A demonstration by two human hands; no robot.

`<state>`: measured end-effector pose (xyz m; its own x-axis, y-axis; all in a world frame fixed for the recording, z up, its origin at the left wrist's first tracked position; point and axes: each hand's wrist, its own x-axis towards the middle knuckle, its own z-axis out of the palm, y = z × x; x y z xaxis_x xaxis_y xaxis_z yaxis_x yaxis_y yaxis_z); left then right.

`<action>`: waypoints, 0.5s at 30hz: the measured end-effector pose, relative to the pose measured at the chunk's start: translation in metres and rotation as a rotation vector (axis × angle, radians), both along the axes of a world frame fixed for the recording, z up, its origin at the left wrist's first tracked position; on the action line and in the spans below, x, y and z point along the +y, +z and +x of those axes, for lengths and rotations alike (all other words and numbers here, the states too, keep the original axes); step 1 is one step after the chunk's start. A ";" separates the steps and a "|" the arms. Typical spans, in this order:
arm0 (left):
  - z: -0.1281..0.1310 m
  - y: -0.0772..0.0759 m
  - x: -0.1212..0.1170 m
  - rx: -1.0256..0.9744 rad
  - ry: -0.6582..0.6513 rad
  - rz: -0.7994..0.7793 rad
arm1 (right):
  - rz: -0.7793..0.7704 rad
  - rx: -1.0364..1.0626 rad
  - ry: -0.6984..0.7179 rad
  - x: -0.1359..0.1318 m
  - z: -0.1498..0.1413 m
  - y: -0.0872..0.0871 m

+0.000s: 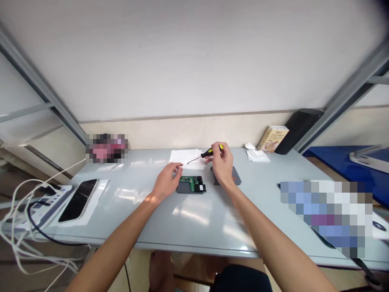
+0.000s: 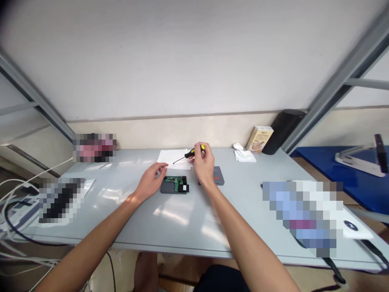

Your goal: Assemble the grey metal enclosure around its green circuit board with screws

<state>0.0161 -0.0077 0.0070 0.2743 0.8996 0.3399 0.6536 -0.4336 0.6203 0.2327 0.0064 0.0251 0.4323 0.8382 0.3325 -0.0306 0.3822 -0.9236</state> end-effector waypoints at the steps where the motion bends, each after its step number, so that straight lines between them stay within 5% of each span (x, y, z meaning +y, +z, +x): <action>1: 0.000 0.000 0.001 -0.009 0.001 -0.007 | -0.004 0.023 0.010 0.001 -0.001 0.000; 15: 0.000 -0.006 0.003 -0.155 -0.076 -0.102 | -0.039 0.136 0.084 0.001 -0.004 0.003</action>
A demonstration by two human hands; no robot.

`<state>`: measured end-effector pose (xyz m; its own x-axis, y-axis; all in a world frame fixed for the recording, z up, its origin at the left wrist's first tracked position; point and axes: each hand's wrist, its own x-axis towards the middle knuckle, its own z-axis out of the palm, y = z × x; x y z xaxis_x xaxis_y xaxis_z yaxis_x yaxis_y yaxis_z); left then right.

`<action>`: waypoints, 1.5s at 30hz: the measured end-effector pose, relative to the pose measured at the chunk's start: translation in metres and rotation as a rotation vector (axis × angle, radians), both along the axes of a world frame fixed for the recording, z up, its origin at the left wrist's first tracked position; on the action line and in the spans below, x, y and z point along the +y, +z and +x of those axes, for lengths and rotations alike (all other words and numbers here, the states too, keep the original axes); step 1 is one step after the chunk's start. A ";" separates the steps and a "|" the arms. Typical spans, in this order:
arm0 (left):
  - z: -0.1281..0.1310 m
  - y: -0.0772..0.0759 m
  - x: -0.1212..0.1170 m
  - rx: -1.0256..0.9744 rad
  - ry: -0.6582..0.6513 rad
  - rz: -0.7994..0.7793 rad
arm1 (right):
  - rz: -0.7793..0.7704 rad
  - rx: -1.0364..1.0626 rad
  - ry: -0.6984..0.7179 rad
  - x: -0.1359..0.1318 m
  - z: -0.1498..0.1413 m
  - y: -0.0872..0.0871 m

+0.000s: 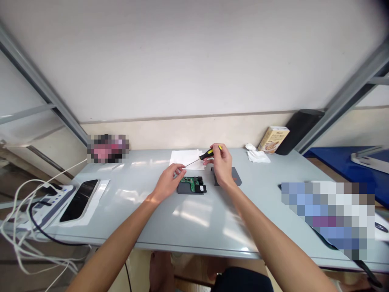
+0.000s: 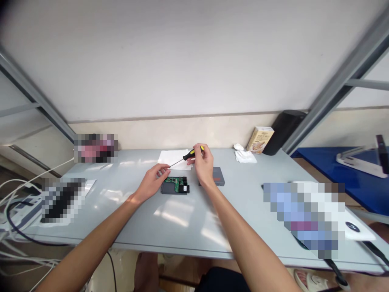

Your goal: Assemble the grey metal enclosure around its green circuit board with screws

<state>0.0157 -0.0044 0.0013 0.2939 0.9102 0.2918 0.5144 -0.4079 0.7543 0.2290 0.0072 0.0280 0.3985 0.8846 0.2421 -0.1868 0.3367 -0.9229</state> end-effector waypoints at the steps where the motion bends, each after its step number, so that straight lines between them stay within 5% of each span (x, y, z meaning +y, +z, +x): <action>1: 0.000 0.000 0.000 0.000 0.004 0.000 | -0.002 0.002 0.010 0.000 -0.001 0.000; 19: -0.002 0.000 0.003 0.053 0.010 0.088 | -0.006 -0.018 0.053 -0.002 -0.002 0.002; 45: 0.002 0.004 0.003 -0.076 0.080 -0.040 | 0.028 -0.022 0.021 -0.006 -0.006 0.003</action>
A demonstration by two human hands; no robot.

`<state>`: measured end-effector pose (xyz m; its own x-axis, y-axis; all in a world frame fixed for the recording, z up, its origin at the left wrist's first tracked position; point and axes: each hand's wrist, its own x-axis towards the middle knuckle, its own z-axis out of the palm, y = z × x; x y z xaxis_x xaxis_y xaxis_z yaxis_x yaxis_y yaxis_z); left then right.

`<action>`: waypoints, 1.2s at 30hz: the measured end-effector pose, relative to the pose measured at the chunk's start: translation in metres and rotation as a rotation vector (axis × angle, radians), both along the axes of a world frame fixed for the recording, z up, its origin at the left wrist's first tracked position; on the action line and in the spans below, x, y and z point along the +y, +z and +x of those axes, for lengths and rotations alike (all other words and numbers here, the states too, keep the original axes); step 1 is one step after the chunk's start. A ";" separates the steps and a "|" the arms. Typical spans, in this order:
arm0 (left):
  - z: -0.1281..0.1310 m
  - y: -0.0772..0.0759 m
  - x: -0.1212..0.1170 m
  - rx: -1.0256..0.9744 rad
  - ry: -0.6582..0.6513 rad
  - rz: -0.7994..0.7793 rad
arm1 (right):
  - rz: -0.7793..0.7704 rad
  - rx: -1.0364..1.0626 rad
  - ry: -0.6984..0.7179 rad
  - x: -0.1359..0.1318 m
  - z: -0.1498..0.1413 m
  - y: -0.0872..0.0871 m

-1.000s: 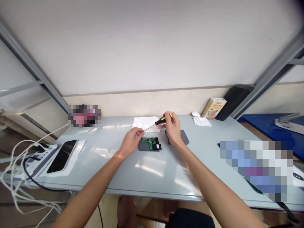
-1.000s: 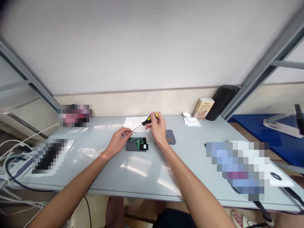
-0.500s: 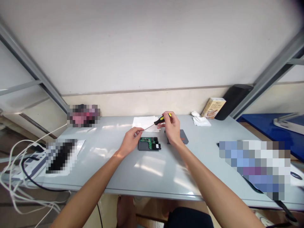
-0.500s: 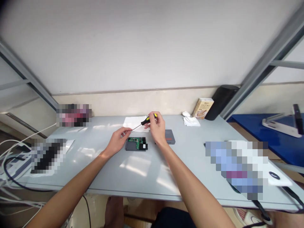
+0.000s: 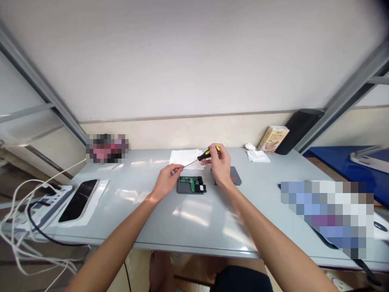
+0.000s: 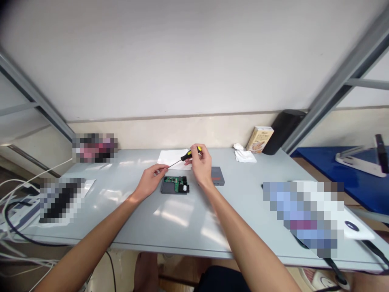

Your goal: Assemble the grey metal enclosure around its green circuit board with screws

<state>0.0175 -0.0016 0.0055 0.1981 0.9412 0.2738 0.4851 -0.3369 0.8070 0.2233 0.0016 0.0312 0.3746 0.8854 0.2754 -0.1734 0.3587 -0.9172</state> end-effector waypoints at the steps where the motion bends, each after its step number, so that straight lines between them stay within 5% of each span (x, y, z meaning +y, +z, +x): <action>1: 0.000 0.000 0.000 -0.002 0.003 -0.003 | 0.000 0.003 -0.001 0.000 0.000 0.000; 36: -0.003 -0.001 0.001 0.055 -0.003 0.029 | -0.033 0.015 0.020 0.001 -0.001 -0.003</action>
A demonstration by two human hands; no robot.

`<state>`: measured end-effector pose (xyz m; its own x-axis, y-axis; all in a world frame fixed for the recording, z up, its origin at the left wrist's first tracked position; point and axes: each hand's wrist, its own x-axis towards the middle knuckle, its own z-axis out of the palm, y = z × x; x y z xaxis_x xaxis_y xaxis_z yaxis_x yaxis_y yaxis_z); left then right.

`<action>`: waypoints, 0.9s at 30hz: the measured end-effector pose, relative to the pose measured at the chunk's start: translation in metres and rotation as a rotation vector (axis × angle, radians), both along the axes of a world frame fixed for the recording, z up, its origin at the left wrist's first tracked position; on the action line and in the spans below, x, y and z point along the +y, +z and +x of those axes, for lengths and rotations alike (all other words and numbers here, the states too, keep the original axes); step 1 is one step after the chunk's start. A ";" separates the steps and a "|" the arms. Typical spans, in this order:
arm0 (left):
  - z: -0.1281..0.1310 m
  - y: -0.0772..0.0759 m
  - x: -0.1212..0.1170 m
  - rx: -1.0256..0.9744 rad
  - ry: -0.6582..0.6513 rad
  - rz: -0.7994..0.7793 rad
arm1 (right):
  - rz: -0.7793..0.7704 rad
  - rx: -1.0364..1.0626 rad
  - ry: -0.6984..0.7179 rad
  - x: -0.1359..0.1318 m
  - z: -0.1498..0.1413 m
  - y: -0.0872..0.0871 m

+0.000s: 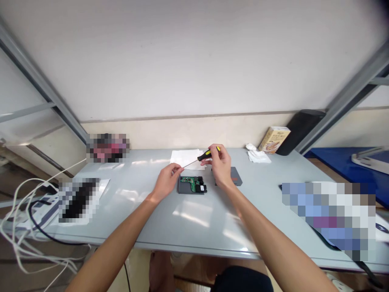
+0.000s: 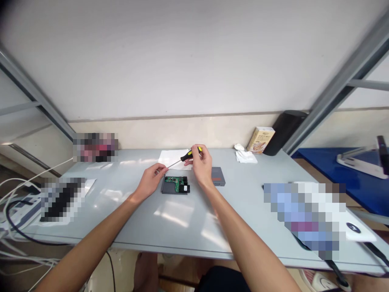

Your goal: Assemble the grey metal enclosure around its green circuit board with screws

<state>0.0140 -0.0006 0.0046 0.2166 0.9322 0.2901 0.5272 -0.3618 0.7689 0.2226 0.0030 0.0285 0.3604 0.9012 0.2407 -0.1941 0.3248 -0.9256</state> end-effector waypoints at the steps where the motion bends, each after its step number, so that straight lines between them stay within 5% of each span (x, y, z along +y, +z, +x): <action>1: 0.000 0.000 0.000 0.000 -0.002 0.001 | -0.003 0.004 0.003 0.000 0.000 0.000; 27: 0.004 0.002 0.000 -0.176 0.004 -0.115 | -0.024 0.036 0.009 -0.002 -0.001 0.003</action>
<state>0.0185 -0.0001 0.0062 0.1685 0.9621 0.2144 0.3827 -0.2643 0.8853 0.2215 0.0015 0.0312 0.3603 0.9098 0.2058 -0.2304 0.3006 -0.9255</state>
